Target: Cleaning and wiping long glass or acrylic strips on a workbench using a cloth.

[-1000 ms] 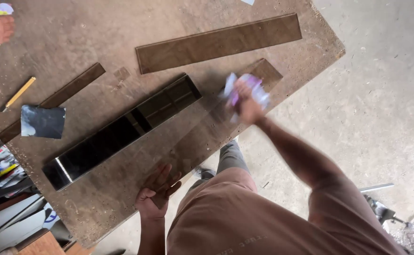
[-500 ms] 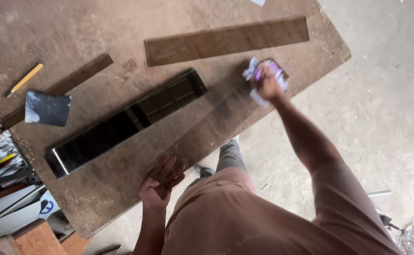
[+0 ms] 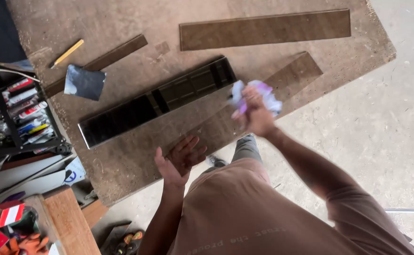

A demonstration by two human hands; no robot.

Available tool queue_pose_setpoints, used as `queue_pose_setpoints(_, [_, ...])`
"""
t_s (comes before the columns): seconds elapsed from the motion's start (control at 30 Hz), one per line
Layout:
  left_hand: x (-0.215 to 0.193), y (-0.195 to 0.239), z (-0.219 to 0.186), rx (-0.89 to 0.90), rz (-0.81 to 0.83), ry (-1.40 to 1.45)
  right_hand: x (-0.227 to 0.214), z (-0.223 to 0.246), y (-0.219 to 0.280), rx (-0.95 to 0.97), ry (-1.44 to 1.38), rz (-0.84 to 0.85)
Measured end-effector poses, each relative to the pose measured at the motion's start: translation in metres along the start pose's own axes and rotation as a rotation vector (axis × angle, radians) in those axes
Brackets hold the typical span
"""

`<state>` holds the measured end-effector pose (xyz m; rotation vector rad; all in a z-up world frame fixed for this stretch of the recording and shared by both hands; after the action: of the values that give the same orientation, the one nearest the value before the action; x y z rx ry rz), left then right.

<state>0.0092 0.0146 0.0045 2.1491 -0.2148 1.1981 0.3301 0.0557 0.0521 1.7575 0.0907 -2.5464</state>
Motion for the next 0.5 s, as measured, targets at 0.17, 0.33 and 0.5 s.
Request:
queue_pose_setpoints(0.17, [0.102,0.001,-0.019,0.043,-0.627,-0.018,0.045,0.153,0.036,-0.617,-0.158,-0.259])
queue_pose_setpoints(0.33, [0.041,0.006,0.004,0.029,-0.353,0.189,0.031,0.164,0.065,-0.714,-0.266,-0.113])
queue_pose_setpoints(0.5, [0.030,0.000,0.012,0.006,0.009,0.063,0.040,0.072,0.065,-0.678,-0.274,-0.057])
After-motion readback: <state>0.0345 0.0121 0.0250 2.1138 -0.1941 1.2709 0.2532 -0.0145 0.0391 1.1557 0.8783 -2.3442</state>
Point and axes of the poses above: each hand's wrist, its own y-axis away from the middle knuckle, its own x-axis out of the palm, z = x × y, the point moved 1 cm from there along -y, towards the middle knuckle, and after that the axes turned 1 degree about x, right-handed, at the moved point
